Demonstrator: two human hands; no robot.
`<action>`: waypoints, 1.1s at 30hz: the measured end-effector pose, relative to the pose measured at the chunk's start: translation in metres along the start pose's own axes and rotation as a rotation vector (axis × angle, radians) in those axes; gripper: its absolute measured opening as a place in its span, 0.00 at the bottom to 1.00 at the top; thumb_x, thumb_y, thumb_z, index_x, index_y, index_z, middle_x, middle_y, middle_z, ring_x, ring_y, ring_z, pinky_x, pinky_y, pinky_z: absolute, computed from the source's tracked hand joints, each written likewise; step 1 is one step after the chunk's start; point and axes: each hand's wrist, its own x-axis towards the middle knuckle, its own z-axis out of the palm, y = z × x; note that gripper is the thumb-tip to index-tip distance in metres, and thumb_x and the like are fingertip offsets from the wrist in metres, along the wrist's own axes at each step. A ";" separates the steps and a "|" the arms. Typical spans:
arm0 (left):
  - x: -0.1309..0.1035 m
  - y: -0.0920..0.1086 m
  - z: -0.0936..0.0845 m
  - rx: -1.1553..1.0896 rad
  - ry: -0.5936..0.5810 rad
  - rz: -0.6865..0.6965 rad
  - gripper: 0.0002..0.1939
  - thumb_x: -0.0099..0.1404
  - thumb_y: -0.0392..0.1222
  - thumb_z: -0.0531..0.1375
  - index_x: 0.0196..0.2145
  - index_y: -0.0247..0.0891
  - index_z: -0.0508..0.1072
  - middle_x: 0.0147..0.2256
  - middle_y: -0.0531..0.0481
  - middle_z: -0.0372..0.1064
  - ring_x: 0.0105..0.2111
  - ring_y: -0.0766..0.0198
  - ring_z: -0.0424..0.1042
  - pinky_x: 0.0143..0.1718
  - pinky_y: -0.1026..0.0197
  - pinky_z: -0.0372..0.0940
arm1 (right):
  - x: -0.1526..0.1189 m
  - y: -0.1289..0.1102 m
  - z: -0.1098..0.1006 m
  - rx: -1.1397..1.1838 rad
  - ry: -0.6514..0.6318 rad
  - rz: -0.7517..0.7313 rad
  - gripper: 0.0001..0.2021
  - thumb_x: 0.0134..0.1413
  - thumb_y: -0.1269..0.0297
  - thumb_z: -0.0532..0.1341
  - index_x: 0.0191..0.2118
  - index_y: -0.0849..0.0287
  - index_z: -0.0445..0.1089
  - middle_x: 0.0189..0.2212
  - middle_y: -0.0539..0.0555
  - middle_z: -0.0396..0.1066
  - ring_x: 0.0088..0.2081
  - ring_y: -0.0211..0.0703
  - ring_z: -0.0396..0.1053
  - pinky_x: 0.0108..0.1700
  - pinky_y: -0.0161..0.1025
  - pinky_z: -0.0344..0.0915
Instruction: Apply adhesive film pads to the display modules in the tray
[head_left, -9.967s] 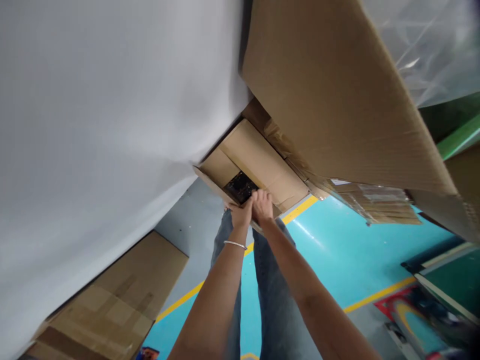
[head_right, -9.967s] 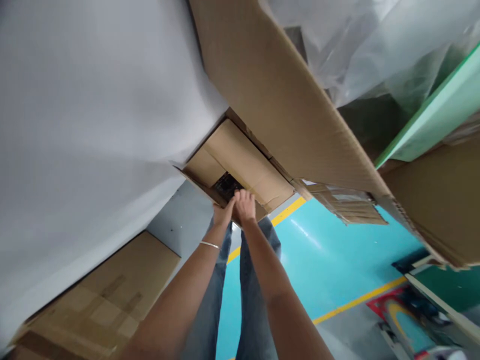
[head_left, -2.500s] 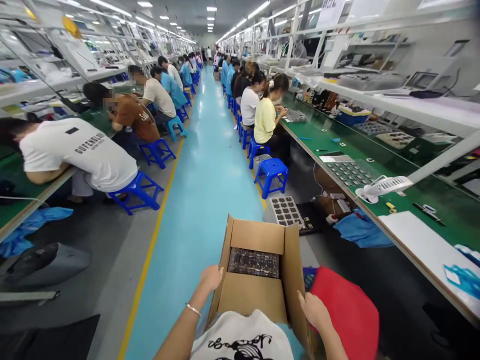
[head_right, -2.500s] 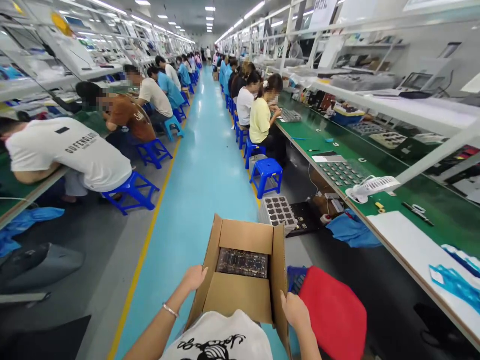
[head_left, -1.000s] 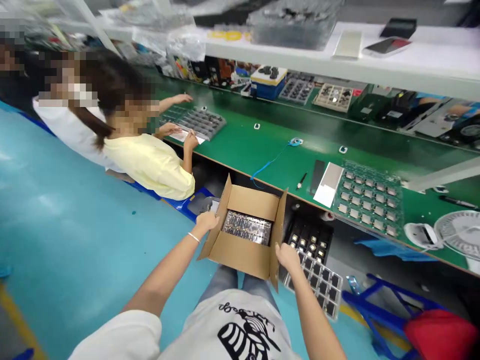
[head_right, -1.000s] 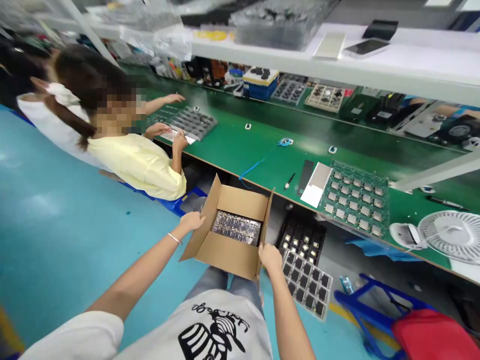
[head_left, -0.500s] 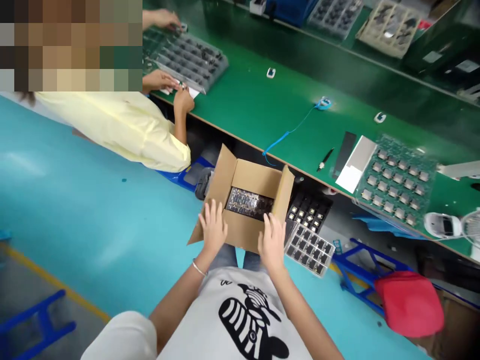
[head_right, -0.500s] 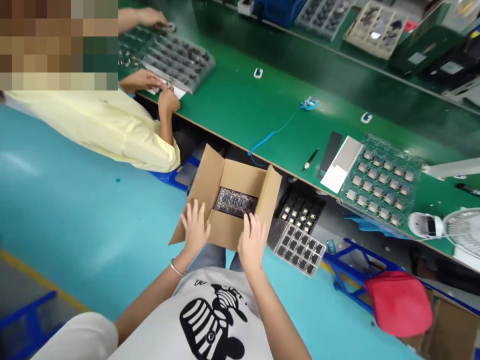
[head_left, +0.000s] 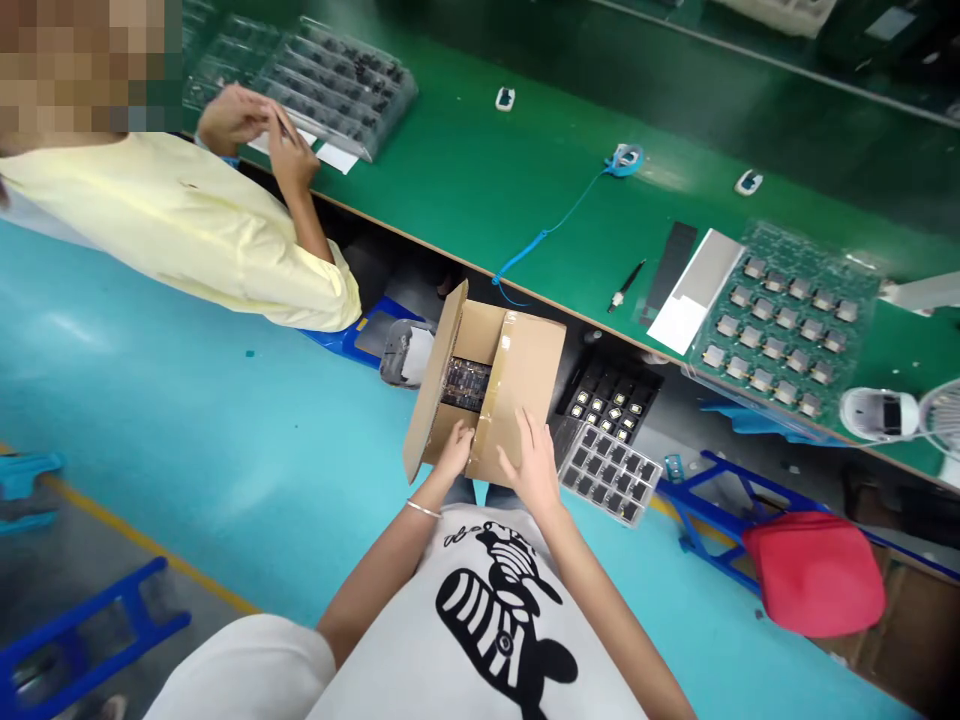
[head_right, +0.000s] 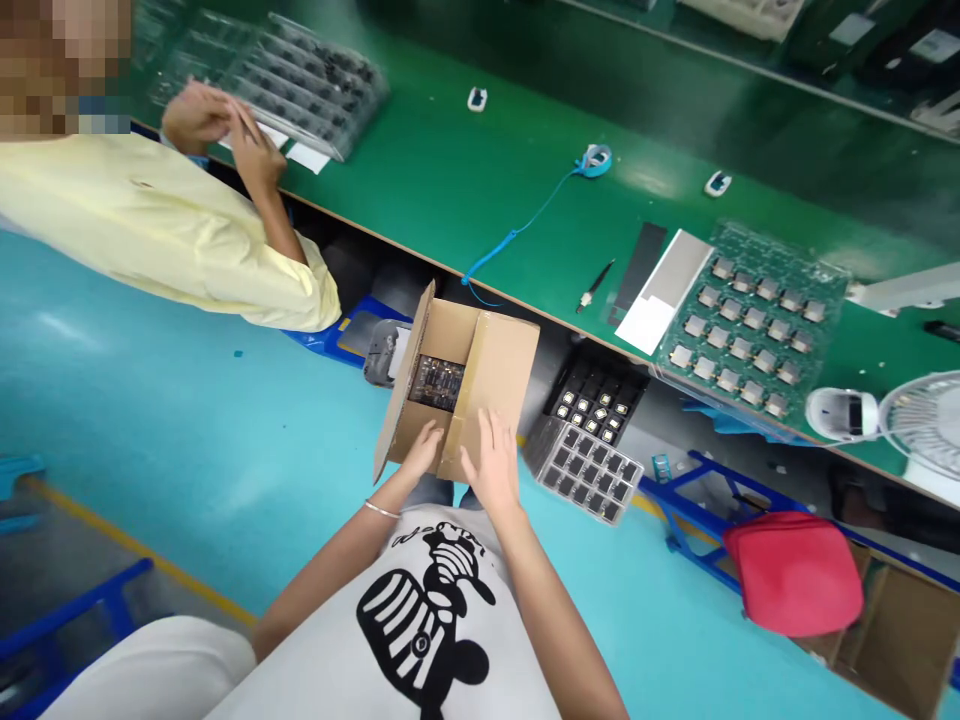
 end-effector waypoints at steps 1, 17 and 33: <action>0.000 0.001 0.004 -0.031 0.012 -0.003 0.17 0.70 0.45 0.59 0.54 0.36 0.69 0.53 0.42 0.68 0.48 0.55 0.72 0.48 0.47 0.70 | -0.001 0.001 -0.002 -0.001 -0.008 -0.006 0.33 0.64 0.59 0.53 0.70 0.60 0.42 0.67 0.63 0.52 0.68 0.56 0.50 0.67 0.61 0.50; -0.001 -0.038 -0.086 -0.010 0.402 0.094 0.20 0.70 0.45 0.58 0.57 0.38 0.66 0.56 0.41 0.65 0.53 0.51 0.68 0.54 0.42 0.66 | 0.040 -0.003 0.063 -0.092 -0.384 -0.392 0.21 0.62 0.57 0.61 0.57 0.58 0.65 0.61 0.59 0.61 0.61 0.54 0.61 0.61 0.61 0.60; 0.042 -0.101 -0.086 0.395 0.190 -0.073 0.26 0.68 0.45 0.61 0.61 0.38 0.63 0.64 0.39 0.54 0.61 0.44 0.59 0.60 0.35 0.57 | -0.039 0.082 -0.041 -0.498 -0.097 0.130 0.14 0.63 0.53 0.58 0.36 0.61 0.68 0.33 0.51 0.70 0.39 0.43 0.69 0.53 0.50 0.62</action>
